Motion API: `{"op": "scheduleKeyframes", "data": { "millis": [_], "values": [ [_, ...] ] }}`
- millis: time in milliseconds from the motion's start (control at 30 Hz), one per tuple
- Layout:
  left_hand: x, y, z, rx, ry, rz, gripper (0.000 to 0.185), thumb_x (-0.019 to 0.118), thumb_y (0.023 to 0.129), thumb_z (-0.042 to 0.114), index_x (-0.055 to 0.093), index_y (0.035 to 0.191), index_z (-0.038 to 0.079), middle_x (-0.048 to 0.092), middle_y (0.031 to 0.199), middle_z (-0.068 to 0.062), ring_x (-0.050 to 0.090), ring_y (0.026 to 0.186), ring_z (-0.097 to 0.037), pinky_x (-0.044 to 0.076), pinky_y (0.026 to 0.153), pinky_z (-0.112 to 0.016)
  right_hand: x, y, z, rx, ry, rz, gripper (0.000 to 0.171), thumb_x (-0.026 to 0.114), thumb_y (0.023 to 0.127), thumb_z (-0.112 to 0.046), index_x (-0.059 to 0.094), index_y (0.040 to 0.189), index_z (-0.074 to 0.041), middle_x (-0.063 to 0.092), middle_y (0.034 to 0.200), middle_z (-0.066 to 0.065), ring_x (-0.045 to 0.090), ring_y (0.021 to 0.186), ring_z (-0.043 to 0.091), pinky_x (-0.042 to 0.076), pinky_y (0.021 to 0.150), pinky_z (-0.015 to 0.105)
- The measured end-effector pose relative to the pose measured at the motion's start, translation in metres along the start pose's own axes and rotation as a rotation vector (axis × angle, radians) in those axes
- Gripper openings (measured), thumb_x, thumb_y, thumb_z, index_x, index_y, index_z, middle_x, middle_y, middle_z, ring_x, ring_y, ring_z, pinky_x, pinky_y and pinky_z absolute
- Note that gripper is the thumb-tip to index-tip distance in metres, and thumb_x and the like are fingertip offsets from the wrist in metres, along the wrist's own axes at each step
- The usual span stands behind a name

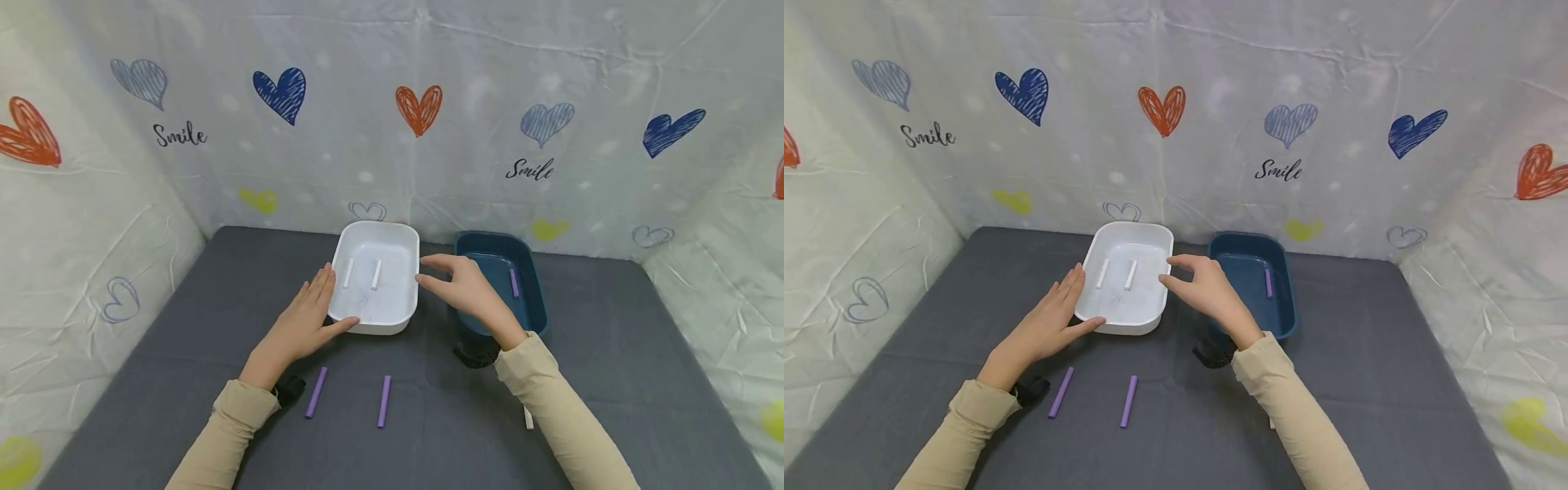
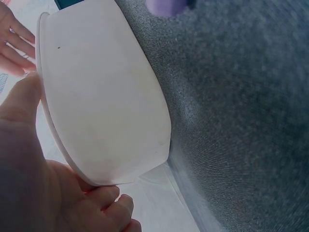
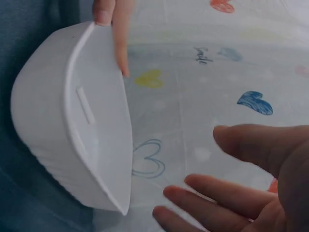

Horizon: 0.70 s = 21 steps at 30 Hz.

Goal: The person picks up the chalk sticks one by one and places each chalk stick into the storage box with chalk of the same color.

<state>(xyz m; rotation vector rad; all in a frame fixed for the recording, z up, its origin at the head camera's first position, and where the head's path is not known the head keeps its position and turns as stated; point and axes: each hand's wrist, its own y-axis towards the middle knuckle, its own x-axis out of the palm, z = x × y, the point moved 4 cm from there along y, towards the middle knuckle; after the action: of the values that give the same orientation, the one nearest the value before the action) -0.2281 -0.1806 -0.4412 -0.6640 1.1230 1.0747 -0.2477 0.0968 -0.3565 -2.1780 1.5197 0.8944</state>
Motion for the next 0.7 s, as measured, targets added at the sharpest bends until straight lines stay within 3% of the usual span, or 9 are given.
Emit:
{"op": "scheduleKeyframes", "data": {
  "millis": [233,433,700],
  "values": [
    [0.001,0.0,-0.001,0.001,-0.002,0.006,0.105,0.047,0.094,0.068,0.003,0.157,-0.004,-0.002,0.165,-0.019,0.003,0.152,-0.033,0.008,0.121,-0.052,-0.008,-0.029,0.017,-0.065,0.125,0.004,0.042,0.066,0.097,-0.033,0.063,0.134,-0.015,0.06,0.136,0.003,0.051,0.131,0.024,0.041,0.109,0.05],
    [0.001,0.001,0.0,0.006,-0.01,0.001,0.106,0.047,0.094,0.069,0.003,0.156,-0.005,-0.003,0.165,-0.018,0.002,0.152,-0.033,0.007,0.122,-0.052,-0.021,-0.054,0.032,-0.098,0.218,0.038,0.039,0.065,0.098,-0.032,0.063,0.135,-0.018,0.061,0.135,-0.004,0.054,0.129,0.016,0.044,0.107,0.044],
    [0.001,0.001,0.0,-0.001,-0.015,-0.006,0.105,0.047,0.095,0.068,0.002,0.157,-0.003,-0.004,0.165,-0.017,0.001,0.152,-0.031,0.006,0.122,-0.049,-0.042,-0.086,0.05,-0.097,0.378,0.082,0.035,0.065,0.098,-0.021,0.065,0.133,-0.017,0.063,0.134,0.002,0.059,0.123,0.027,0.052,0.098,0.032]
  ]
}}
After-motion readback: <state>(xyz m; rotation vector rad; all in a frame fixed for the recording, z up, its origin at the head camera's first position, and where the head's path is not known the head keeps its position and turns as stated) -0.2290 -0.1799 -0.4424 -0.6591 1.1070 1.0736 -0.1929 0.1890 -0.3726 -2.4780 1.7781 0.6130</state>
